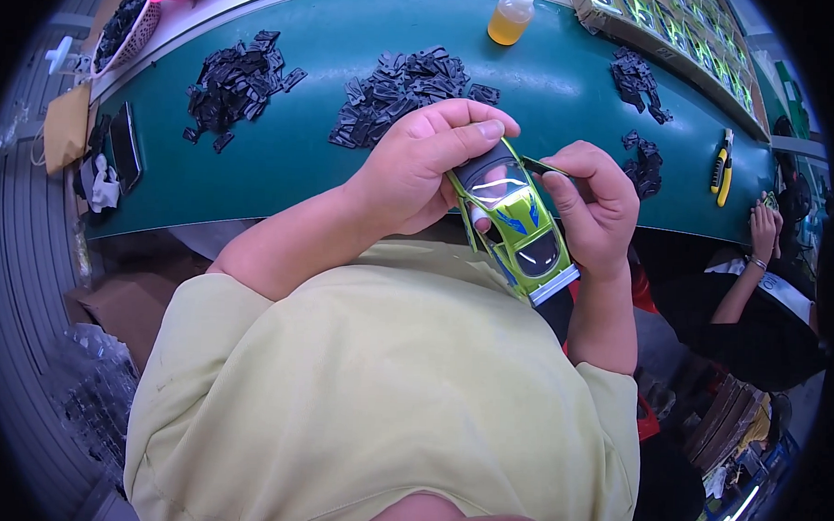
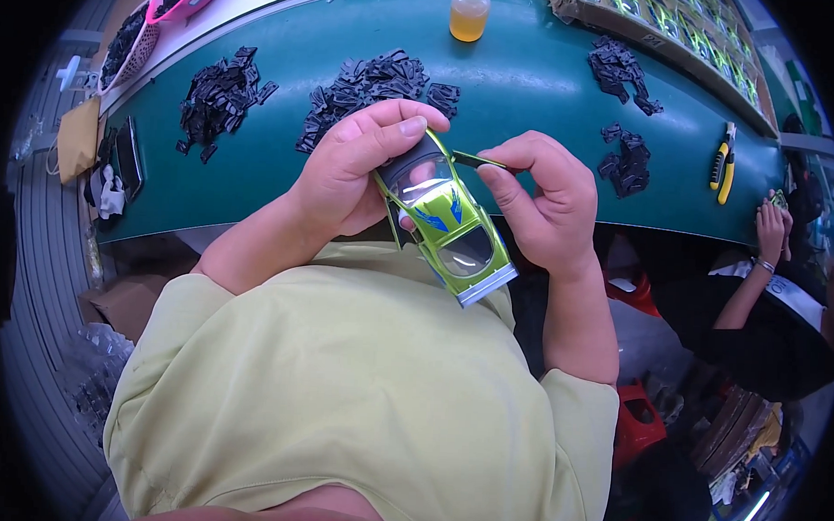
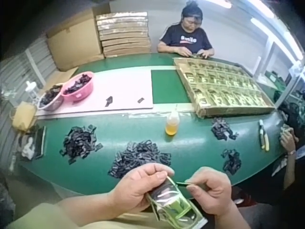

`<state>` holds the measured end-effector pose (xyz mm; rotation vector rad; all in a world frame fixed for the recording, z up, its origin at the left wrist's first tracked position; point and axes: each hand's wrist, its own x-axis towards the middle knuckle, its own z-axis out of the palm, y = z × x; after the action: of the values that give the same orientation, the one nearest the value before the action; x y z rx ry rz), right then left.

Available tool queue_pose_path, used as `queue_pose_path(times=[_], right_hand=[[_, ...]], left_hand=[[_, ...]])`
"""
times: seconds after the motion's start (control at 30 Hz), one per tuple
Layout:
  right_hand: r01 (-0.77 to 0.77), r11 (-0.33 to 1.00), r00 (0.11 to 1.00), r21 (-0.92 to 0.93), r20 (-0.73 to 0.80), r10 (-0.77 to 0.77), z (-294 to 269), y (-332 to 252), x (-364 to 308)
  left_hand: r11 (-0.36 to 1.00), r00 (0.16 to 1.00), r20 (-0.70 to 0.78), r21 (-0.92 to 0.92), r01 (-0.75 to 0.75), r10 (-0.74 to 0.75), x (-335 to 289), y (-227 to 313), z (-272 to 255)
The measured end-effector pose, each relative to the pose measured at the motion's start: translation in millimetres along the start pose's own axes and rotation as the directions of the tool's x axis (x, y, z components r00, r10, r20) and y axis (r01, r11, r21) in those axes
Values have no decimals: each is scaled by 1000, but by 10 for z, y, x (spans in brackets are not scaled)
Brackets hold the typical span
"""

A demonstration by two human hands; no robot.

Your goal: The person assembles small plastic toy cars by applying glue from a bottle and attaching various plastic components by hand on a factory assembly line.

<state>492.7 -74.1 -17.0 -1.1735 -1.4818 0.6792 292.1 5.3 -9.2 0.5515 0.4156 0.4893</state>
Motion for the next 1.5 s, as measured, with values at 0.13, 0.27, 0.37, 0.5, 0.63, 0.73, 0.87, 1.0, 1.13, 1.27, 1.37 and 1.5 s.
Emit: queue_pose_path(times=[0.13, 0.27, 0.37, 0.5, 0.63, 0.73, 0.87, 1.0, 1.13, 1.27, 1.37, 1.5], right_hand=[[196, 963, 979, -186, 85, -183, 66, -58, 80], [265, 919, 964, -290, 111, -243, 64, -93, 56], [250, 920, 968, -300, 95, -232, 85, -112, 33], [201, 945, 976, -258, 135, -171, 34, -106, 89], [93, 987, 987, -130, 144, -74, -9, -106, 42], [-19, 1000, 983, -1, 183, 19, -26, -143, 20], [55, 996, 969, -76, 245, -35, 35, -217, 8], [-50, 995, 965, -85, 254, 70, 83, -214, -30], [-475, 862, 861, 177, 298, 413, 8, -220, 53], [-567, 771, 811, 289, 358, 462, -17, -177, 79], [-493, 869, 817, 50, 371, 442, -33, -272, 160], [-234, 921, 918, -310, 242, 315, -36, -267, 193]], left_hand=[[999, 998, -56, 37, -29, 31, -13, -37, 27], [1000, 1000, 31, 8, 1, -1, -35, -1, 22], [998, 999, 0, 34, -45, 45, -24, -19, 25], [993, 996, -44, 90, -74, 79, -13, -40, 16], [982, 985, -98, 138, -128, 142, 1, -70, 23], [961, 962, -120, 157, -226, 246, 52, -113, -34], [925, 918, -180, 211, -314, 353, 62, -121, -48], [919, 896, -236, 221, -327, 376, 86, -151, -83], [947, 944, -157, 187, -260, 291, 76, -148, -94], [947, 953, -133, 211, -242, 273, 64, -142, -69], [929, 958, -99, 290, -232, 270, 51, -159, -96], [966, 969, -156, 202, -159, 192, 97, -172, -103]])
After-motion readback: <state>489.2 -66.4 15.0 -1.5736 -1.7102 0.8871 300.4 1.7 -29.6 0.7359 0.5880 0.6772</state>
